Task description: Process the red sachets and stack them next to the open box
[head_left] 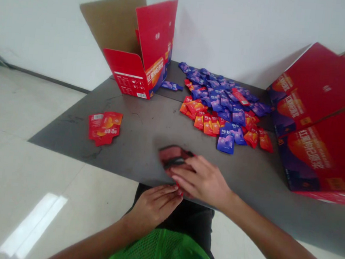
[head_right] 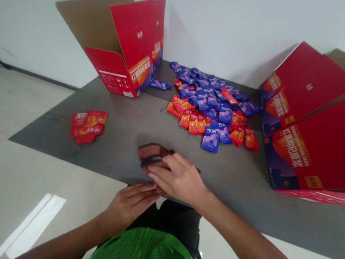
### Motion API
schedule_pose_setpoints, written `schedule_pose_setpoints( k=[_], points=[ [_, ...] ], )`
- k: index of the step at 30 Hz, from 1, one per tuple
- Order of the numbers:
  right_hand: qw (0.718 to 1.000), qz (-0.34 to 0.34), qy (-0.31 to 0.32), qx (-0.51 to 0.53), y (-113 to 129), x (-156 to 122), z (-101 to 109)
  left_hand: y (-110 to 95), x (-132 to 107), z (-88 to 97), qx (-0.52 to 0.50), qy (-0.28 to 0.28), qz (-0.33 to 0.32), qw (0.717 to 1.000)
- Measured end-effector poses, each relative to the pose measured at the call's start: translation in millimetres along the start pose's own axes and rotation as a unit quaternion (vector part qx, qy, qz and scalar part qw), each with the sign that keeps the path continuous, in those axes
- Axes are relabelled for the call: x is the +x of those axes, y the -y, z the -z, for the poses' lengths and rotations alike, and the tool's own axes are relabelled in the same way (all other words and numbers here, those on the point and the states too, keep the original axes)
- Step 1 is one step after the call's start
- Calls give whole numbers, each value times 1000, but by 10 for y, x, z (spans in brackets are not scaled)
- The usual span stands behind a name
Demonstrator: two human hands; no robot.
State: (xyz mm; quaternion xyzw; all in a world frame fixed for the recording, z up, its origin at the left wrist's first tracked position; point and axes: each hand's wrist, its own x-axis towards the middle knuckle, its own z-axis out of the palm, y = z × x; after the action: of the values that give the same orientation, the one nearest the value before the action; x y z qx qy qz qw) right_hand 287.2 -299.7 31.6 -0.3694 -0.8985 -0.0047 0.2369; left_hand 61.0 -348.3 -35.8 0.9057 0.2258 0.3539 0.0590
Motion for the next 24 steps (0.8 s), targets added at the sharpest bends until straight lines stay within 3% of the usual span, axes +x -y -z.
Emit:
schedule_pose_setpoints(
  k=[3, 6, 10, 12, 15, 17, 19, 21, 24],
  points=[
    [999, -5, 18, 34, 56, -118, -144, 11, 9, 18, -8, 2, 4, 1000],
    [998, -56, 26, -6, -341, -34, -204, 14, 15, 26, -12, 4, -2, 1000],
    [990, -97, 38, -97, -832, 199, -47, 12, -12, 4, -15, 6, 1, 1000],
    [988, -108, 12, -109, -777, 237, 61, 11, -29, -11, -15, 7, 3, 1000],
    [995, -82, -24, -55, -349, 130, 113, 8, -39, -22, -20, 3, 7, 1000],
    [1000, -20, 2, -5, -35, -4, 51, 8, -34, -21, -20, -6, 12, 1000],
    [999, 14, 20, 33, 124, -118, -59, 9, -26, -17, -18, -6, 15, 1000],
    [999, -7, 22, 42, 60, -154, -166, 12, -23, -13, -21, 4, 13, 1000],
    [998, -57, 21, -5, -336, -39, -218, 15, -35, -12, -34, 14, 14, 999]
  ],
)
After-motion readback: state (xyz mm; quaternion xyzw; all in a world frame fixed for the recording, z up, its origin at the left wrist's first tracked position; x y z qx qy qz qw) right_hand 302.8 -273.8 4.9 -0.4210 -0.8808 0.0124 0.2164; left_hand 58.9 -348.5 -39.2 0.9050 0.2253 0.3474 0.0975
